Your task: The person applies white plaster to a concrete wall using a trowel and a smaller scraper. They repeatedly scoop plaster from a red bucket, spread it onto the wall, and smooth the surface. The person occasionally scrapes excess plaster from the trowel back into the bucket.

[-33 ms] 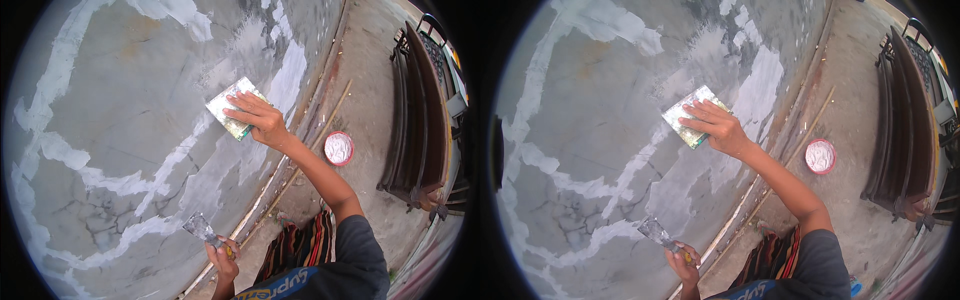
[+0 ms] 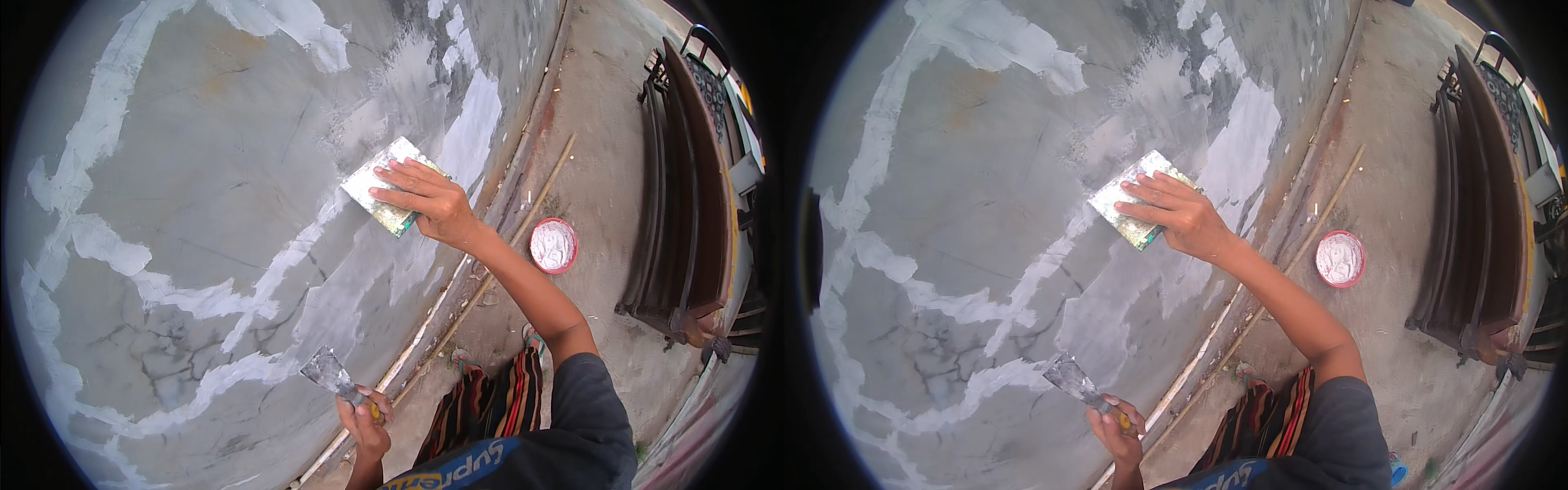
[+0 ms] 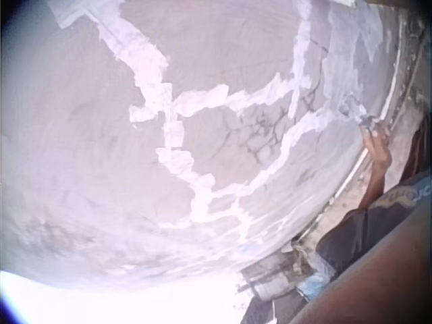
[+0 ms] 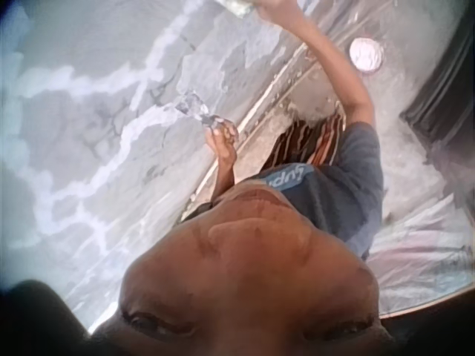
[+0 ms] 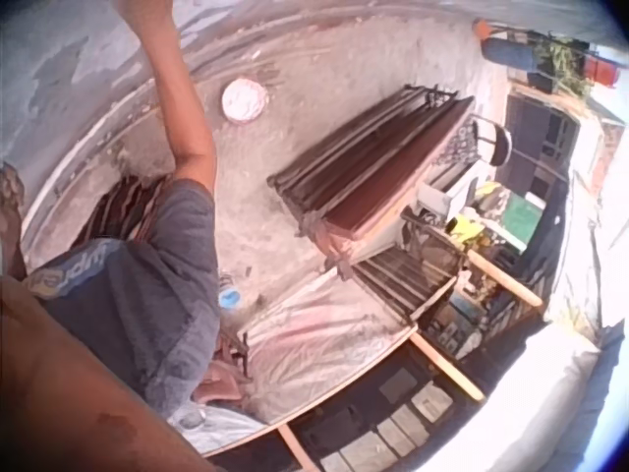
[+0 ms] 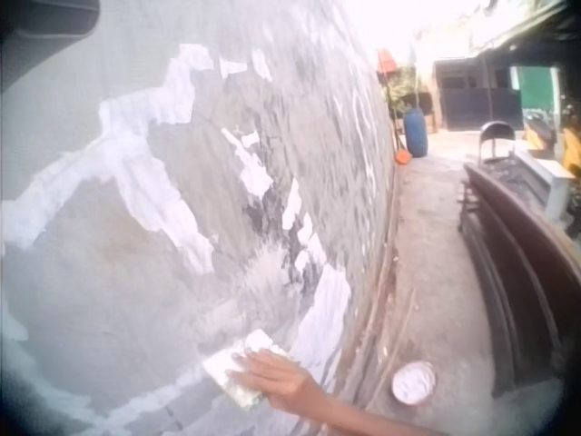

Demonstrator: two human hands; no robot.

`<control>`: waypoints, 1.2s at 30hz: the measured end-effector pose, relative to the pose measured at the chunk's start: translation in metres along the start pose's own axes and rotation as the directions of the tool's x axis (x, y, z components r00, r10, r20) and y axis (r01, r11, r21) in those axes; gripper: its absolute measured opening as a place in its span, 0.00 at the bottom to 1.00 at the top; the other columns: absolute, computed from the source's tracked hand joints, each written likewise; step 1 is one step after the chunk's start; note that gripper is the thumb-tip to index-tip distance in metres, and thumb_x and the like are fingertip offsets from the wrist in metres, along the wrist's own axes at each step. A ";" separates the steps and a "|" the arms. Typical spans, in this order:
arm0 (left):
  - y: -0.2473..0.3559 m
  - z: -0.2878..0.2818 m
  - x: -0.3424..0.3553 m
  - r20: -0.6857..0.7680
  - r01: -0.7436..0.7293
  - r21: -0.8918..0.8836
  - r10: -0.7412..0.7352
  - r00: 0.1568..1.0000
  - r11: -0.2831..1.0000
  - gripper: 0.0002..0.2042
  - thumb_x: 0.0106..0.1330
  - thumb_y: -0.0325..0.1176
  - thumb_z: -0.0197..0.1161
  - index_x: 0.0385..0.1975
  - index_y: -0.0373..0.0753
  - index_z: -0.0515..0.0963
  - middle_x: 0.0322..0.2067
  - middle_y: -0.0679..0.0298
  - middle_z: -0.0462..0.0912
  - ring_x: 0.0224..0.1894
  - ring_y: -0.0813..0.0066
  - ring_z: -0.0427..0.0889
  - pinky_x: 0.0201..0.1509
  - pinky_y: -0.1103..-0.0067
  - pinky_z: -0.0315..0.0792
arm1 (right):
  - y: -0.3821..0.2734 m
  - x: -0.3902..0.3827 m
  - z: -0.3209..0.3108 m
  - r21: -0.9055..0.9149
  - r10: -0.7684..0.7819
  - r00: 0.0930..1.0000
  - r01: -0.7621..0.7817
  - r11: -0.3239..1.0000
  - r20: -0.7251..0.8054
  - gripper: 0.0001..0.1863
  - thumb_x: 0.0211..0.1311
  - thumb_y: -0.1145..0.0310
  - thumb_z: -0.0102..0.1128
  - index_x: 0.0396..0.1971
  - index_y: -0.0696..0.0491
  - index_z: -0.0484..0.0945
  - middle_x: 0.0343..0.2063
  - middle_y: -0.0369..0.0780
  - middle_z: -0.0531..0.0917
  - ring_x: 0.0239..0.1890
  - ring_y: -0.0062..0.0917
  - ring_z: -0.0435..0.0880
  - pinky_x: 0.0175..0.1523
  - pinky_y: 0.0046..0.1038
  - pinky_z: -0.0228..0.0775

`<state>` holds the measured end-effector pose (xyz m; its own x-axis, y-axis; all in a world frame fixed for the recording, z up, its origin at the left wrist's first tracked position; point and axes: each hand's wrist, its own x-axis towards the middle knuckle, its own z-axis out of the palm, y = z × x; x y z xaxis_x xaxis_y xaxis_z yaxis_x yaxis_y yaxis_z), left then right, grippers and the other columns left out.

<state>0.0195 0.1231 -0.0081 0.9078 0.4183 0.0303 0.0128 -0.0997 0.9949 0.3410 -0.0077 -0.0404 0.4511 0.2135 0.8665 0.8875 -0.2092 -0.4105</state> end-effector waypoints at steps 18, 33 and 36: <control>-0.009 0.058 -0.047 -0.169 0.030 -0.001 -0.030 0.985 1.000 0.17 0.73 0.49 0.44 0.45 0.39 0.62 0.20 0.61 0.67 0.17 0.78 0.66 0.17 0.82 0.63 | 0.014 0.020 -0.029 -0.093 -0.222 0.970 0.231 0.968 0.104 0.28 0.47 0.84 0.55 0.47 0.41 0.84 0.49 0.36 0.83 0.54 0.32 0.80 0.61 0.37 0.70; -0.015 0.125 -0.080 -0.364 0.020 -0.084 -0.049 0.930 0.996 0.16 0.73 0.45 0.43 0.44 0.36 0.62 0.19 0.60 0.69 0.16 0.77 0.66 0.19 0.81 0.62 | 0.018 -0.010 -0.004 -0.023 -0.274 0.951 0.280 0.960 0.142 0.32 0.47 0.86 0.54 0.53 0.39 0.80 0.56 0.38 0.79 0.58 0.31 0.77 0.63 0.37 0.69; -0.018 0.132 -0.086 -0.362 0.039 -0.078 -0.065 0.930 0.996 0.16 0.73 0.45 0.43 0.43 0.35 0.62 0.19 0.59 0.70 0.16 0.78 0.66 0.19 0.81 0.61 | -0.006 0.046 -0.020 -0.004 -0.258 0.960 0.259 0.966 -0.111 0.31 0.43 0.85 0.58 0.50 0.42 0.82 0.53 0.41 0.81 0.56 0.35 0.78 0.61 0.40 0.69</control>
<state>-0.0031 -0.0298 -0.0409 0.6920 0.7219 -0.0015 0.0154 -0.0128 0.9998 0.3549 -0.0154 0.0074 0.1932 0.1526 0.9692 0.9738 -0.1503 -0.1705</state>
